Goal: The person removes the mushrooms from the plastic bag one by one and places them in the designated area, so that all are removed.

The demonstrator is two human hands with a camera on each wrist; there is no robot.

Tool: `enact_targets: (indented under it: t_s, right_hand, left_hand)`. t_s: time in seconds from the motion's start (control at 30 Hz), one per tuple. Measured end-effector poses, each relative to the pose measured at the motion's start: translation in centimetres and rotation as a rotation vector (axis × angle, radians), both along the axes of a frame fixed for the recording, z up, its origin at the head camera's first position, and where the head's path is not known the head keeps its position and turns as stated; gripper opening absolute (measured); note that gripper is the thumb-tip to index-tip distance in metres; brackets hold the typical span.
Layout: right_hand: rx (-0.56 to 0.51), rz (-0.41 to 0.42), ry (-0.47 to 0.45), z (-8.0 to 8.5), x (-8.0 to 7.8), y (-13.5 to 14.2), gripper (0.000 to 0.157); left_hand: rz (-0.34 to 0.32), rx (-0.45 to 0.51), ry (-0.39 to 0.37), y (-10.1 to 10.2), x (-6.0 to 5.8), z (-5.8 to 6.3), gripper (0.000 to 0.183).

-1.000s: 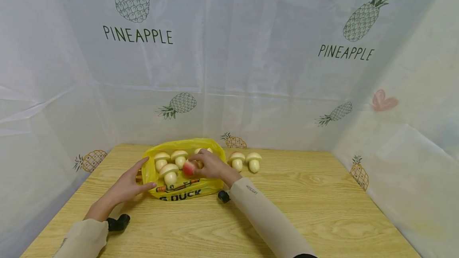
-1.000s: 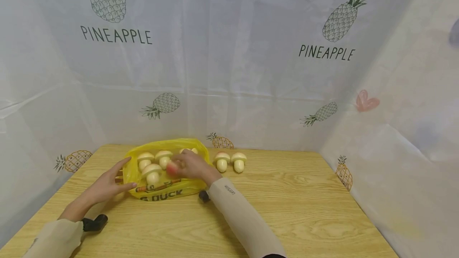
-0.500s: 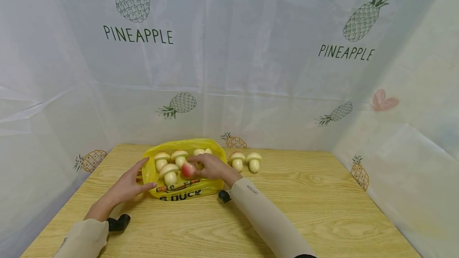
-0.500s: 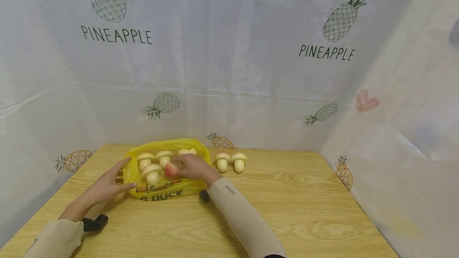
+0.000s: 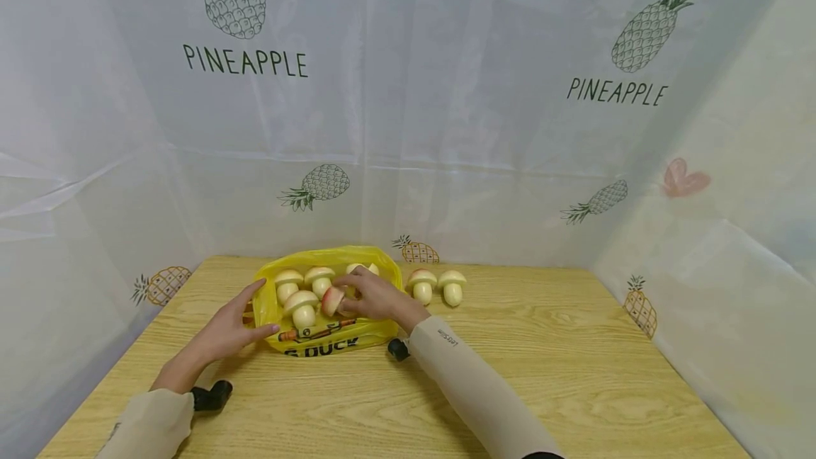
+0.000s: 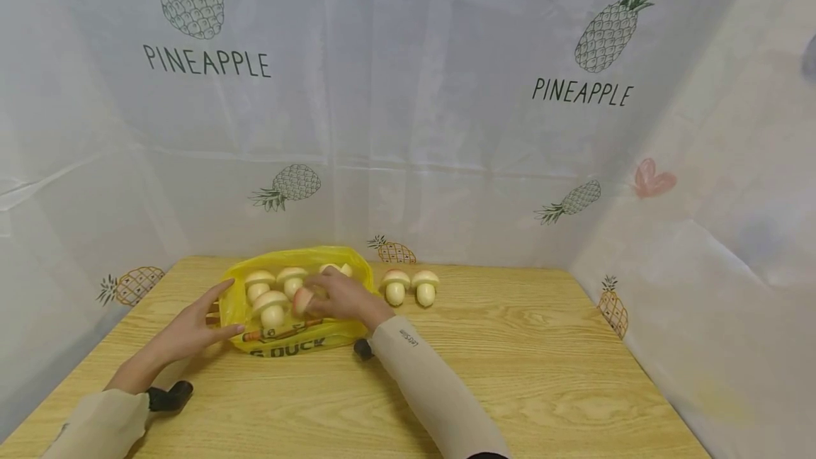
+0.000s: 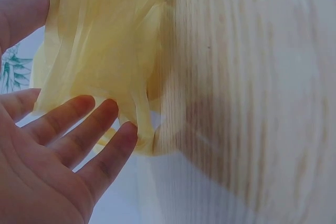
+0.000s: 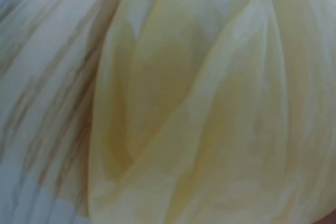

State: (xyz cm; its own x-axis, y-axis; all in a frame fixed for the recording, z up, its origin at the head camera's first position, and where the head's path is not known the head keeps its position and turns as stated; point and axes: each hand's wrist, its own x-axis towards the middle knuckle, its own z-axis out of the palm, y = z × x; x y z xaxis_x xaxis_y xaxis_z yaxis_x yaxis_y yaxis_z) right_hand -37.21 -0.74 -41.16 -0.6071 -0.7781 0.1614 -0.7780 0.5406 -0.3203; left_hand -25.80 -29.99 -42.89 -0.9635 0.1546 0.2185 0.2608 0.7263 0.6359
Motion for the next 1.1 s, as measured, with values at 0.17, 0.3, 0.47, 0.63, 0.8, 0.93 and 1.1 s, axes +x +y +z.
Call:
enact_targets:
  t_s: [0.17,0.3,0.47,0.63,0.8,0.93,1.1]
  right_hand:
    - [0.027,0.010,-0.010,0.21,0.23,-0.05,0.054]
    - [0.049,0.034,0.005,0.26,0.34,-0.06,0.054]
    - [0.059,0.072,0.026,0.25,0.39,-0.10,0.049]
    - [0.051,0.084,0.012,0.35,0.48,-0.17,0.050]
    - [0.040,0.051,-0.022,0.32,0.38,-0.23,0.055]
    - [0.036,0.013,-0.050,0.24,0.38,-0.27,0.058]
    - [0.021,-0.020,-0.088,0.06,0.47,-0.23,0.060]
  left_hand:
    - [0.002,0.000,-0.002,0.07,0.10,0.18,0.099]
    - [0.000,0.002,-0.003,0.10,0.12,0.27,0.099]
    - [0.000,-0.004,-0.001,0.07,0.01,0.23,0.098]
    - [-0.001,-0.001,0.000,0.06,-0.05,0.22,0.098]
    - [-0.002,0.005,-0.001,0.06,0.00,0.32,0.098]
    - [0.003,-0.001,-0.006,0.14,0.09,0.36,0.098]
    - [0.009,-0.005,-0.014,0.23,0.23,0.35,0.098]
